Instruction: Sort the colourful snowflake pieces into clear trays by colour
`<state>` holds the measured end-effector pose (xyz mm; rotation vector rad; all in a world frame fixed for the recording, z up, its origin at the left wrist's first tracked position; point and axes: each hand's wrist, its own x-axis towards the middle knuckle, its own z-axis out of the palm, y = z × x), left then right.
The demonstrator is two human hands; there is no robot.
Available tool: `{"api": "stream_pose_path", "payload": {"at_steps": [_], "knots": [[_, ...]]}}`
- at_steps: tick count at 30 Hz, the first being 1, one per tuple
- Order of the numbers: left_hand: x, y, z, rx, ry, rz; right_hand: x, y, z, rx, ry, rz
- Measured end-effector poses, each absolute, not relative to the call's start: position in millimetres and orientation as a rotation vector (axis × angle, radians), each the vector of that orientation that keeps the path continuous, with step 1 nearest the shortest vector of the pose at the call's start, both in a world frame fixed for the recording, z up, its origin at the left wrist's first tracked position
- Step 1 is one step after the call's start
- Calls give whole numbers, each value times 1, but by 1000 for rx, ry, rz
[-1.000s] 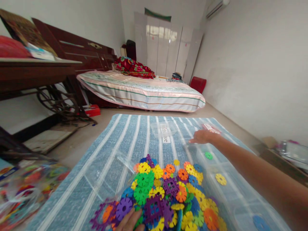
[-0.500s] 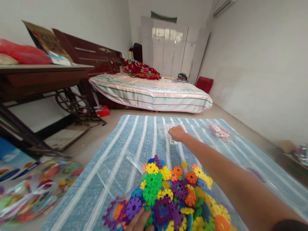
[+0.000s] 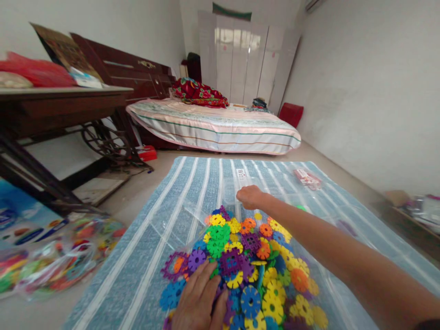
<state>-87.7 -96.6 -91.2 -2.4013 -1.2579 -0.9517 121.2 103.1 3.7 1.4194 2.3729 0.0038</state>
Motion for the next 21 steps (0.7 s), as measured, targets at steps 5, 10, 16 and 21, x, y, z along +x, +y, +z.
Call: {"api": "stream_pose_path", "payload": {"at_steps": [5, 10, 16, 21], "knots": [[-82, -98, -90, -2398, -1311, -1009, 125, 69, 29, 1458, 2409, 53], [-90, -92, -82, -2358, -1441, -1178, 130, 19, 54, 1487, 2455, 41], [-116, -74, -83, -2189, -1803, -1063, 143, -66, 59, 1610, 2469, -64], [-119, -68, -90, -2117, -2107, -893, 139, -130, 27, 1889, 2537, -334]]}}
